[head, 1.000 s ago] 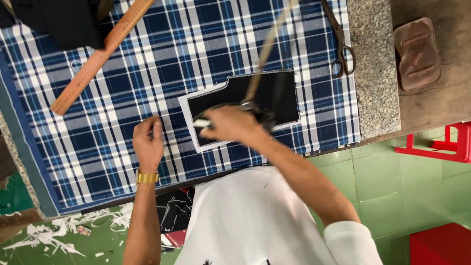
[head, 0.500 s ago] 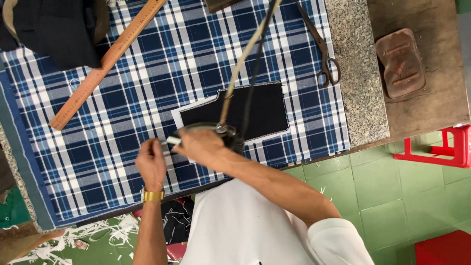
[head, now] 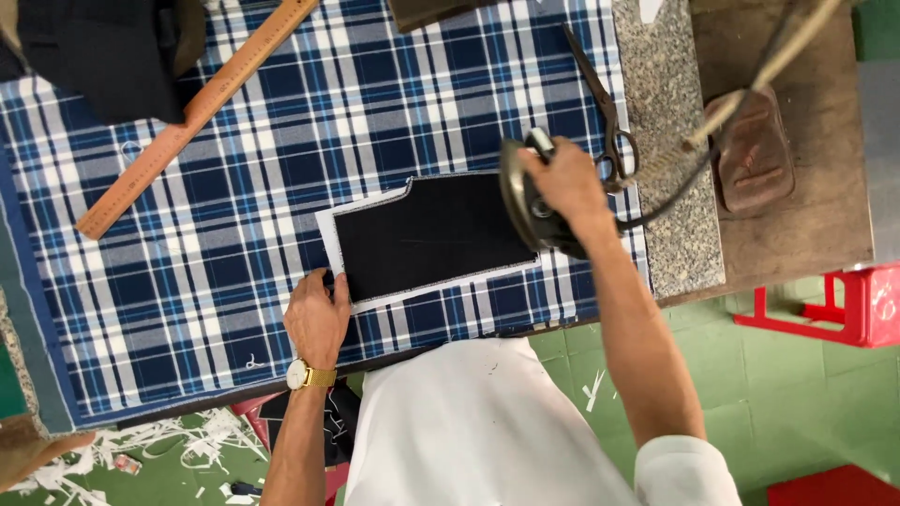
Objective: The person irons a white paper pattern, places a black fabric piece on top, and trims the fabric with shears along the pattern edges. After cutting, the person removes the pattern and scrap pieces, then irons the trimmed fabric piece and sets it aside.
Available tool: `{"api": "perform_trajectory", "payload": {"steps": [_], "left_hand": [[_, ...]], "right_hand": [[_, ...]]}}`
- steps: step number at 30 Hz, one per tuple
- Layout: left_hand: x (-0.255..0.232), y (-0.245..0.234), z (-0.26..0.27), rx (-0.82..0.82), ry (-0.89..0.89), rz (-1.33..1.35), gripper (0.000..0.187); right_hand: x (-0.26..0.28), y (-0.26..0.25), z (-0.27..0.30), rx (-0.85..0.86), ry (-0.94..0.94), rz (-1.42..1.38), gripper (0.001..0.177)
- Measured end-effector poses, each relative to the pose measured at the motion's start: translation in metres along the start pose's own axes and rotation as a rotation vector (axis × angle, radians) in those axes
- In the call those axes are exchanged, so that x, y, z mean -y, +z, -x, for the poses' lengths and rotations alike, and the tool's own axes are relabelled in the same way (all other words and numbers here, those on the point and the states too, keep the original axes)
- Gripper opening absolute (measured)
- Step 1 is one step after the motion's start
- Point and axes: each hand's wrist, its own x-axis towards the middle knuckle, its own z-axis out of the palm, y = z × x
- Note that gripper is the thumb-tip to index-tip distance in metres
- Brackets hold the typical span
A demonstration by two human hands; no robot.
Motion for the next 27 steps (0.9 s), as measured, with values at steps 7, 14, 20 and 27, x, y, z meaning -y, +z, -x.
{"api": "perform_trajectory", "payload": {"steps": [7, 14, 20, 27], "left_hand": [[0.027, -0.003, 0.012, -0.041, -0.088, 0.053, 0.028], [0.051, -0.015, 0.011, -0.112, -0.111, 0.082, 0.023], [0.072, -0.021, -0.003, -0.155, -0.049, 0.159, 0.017], [0.086, -0.028, -0.009, -0.175, -0.088, 0.196, 0.016]], "right_hand": [[-0.074, 0.019, -0.066, 0.019, -0.046, -0.072, 0.047], [0.028, 0.008, 0.026, 0.295, -0.214, 0.055, 0.052], [0.106, 0.058, 0.081, 0.523, -0.351, 0.076, 0.055], [0.155, 0.148, 0.120, 0.713, -0.704, 0.126, 0.055]]}}
